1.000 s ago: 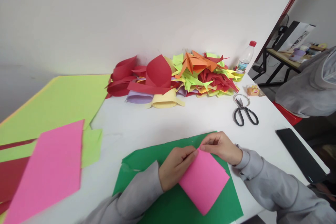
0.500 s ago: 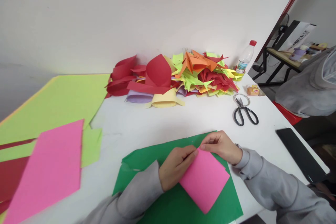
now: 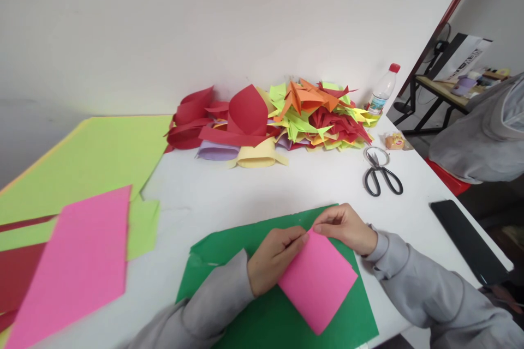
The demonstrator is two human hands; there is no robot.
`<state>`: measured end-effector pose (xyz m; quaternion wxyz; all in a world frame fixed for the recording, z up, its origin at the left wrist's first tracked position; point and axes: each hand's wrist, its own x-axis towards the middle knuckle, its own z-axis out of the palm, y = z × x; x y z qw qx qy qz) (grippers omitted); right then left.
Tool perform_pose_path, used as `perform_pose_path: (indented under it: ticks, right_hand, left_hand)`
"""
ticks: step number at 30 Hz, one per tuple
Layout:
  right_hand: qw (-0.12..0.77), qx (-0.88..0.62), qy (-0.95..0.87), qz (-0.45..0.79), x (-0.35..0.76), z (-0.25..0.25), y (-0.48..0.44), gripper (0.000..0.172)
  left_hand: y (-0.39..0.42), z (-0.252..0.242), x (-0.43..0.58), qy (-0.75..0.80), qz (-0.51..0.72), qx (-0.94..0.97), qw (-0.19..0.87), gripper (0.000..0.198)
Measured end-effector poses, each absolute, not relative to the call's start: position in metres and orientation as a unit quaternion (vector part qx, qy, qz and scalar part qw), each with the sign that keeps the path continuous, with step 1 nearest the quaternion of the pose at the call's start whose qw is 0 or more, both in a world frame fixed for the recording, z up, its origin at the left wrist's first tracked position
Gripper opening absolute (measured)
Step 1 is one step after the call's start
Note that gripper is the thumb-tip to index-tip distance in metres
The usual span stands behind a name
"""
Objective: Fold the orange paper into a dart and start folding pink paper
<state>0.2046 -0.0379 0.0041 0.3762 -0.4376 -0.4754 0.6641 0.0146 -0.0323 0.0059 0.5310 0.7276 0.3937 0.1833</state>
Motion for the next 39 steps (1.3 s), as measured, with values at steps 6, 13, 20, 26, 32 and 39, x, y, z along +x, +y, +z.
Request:
perform_pose_path:
  ticks: [6,13,20,26,32,39]
  right_hand:
    - [0.376,-0.422,-0.464,0.682,0.2051,0.0007,-0.0374,0.024]
    - [0.38,-0.429,-0.47,0.671,0.2042,0.0014,-0.0368,0.024]
    - [0.374,-0.441,-0.456,0.676,0.2041,0.0037,-0.037,0.025]
    - [0.368,-0.456,-0.447,0.676,0.2045,0.0064,-0.0371,0.025]
    - [0.363,-0.44,-0.483,0.664,0.2021,0.0047,-0.0368,0.031]
    - [0.407,-0.443,-0.504,0.62,0.2016,0.0023,-0.0387,0.037]
  left_hand:
    - [-0.0317,0.0055,0.0156,0.404,0.187,0.719,0.534,0.038]
    - [-0.0318,0.0049,0.0153,0.403,0.189,0.72,0.533,0.037]
    - [-0.0318,0.0048,0.0157,0.4,0.184,0.726,0.528,0.037]
    - [-0.0316,0.0054,0.0154,0.39,0.189,0.732,0.525,0.037]
    - [-0.0311,0.0041,0.0159,0.383,0.191,0.734,0.528,0.037]
    - [-0.0292,0.0067,0.0144,0.392,0.218,0.719,0.531,0.037]
